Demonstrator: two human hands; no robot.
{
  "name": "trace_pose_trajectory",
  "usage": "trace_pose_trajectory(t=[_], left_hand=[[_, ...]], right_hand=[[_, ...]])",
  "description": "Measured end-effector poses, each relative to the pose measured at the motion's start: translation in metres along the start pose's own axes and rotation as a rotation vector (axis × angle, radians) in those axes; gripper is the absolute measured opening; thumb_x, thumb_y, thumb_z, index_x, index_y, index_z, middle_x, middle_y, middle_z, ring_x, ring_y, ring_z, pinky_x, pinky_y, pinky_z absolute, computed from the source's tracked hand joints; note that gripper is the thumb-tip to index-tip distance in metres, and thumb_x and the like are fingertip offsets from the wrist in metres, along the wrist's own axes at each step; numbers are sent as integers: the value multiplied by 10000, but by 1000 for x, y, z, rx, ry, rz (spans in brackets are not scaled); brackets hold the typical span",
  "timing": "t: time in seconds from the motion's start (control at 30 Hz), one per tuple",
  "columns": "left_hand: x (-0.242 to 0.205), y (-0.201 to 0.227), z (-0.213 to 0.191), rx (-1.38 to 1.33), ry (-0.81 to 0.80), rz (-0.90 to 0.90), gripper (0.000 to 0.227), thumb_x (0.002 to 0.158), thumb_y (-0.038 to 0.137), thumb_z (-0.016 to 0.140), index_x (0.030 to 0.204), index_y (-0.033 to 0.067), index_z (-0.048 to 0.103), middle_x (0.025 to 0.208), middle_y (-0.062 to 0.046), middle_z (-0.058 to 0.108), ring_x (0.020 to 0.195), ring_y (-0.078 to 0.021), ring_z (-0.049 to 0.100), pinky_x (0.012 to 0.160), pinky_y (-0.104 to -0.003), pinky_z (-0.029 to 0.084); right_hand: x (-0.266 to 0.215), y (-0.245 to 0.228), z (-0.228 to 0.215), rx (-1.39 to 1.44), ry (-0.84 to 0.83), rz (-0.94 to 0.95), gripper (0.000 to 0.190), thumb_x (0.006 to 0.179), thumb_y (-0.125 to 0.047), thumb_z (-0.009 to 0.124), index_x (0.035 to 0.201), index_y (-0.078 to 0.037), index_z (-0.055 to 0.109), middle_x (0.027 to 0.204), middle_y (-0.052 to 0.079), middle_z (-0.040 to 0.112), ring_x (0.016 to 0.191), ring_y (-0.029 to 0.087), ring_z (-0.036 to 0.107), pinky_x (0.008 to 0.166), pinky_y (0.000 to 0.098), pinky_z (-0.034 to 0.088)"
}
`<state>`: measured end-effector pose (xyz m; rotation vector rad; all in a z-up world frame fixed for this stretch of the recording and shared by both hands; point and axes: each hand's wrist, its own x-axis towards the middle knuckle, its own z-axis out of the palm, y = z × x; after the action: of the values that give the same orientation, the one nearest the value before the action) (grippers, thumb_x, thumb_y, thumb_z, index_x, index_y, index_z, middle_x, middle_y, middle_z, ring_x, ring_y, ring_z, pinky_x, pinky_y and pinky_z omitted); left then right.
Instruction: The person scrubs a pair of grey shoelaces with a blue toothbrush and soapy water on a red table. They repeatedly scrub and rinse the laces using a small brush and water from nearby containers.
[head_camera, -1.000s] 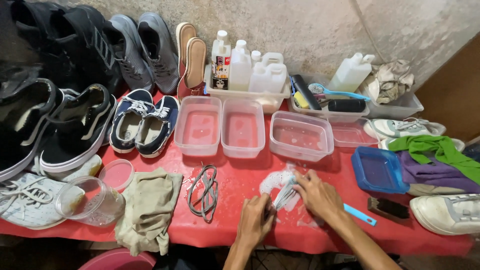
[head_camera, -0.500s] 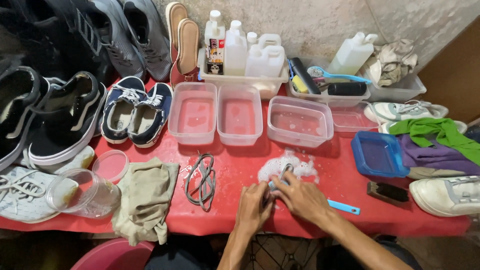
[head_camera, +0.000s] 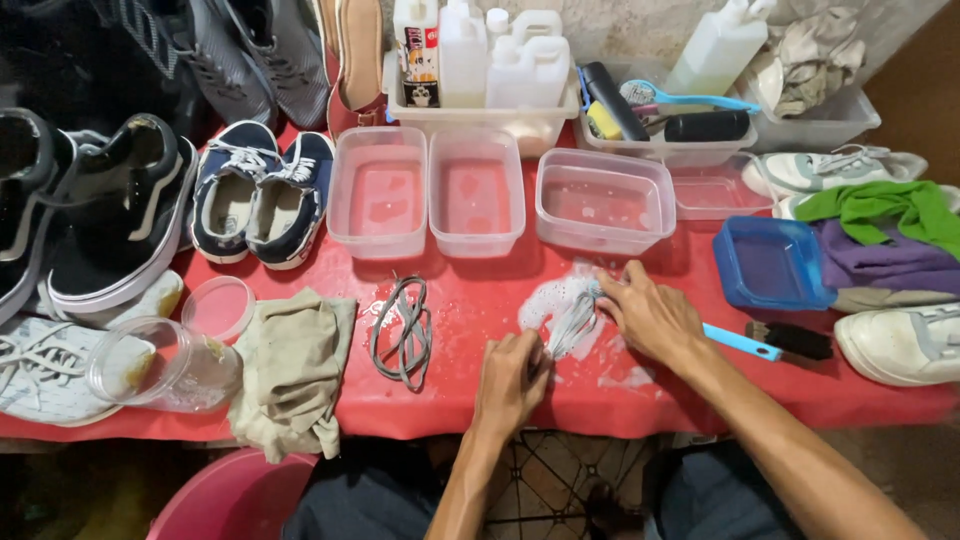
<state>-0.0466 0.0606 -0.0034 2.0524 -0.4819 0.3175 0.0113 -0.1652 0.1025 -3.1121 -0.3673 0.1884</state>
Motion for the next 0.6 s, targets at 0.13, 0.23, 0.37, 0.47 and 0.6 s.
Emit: trace_pose_trajectory(t=[0.13,0.23,0.37,0.47,0.6], left_hand=[[7,3,-1,20,5,-3,240,868,160,727,815,176,493,667,-55,600,723,-273,636,717,-366,453],[-2,2,1,11,1,7,261,839,145,739,807,173,482,665,-66,592,723,-290,631,715,-381,452],[0,4,-1,8,0,5,265,838,154,742,809,174,480,665,-67,596,723,-293,632,720,-380,454],[4,4,0,19,13,9,263,841,157,742,807,175,482,663,-65,597,717,-290,635,715,-381,455],[-1,4,-1,10,10,6,256,857,148,723,803,173,473,665,-73,594,710,-299,627,712,-381,453]], right_hand=[[-15,-42,-13,215,-67,-177,428,1017,-413,492,1410,-279,595,1158,133,557,897,554,703,775,635,602],[-16,-28,3,170,-39,-204,397,1023,-418,490,1311,-217,675,1144,159,579,844,548,710,746,623,608],[-10,-19,2,108,13,-95,420,1016,-430,502,1411,-314,585,1151,97,547,861,503,726,772,597,617],[-15,-35,-3,201,-38,-182,409,1015,-424,496,1376,-274,615,1140,132,557,882,545,707,778,626,609],[1,4,10,42,33,-3,381,1026,-478,485,1353,-355,636,1180,63,529,811,479,741,772,569,627]])
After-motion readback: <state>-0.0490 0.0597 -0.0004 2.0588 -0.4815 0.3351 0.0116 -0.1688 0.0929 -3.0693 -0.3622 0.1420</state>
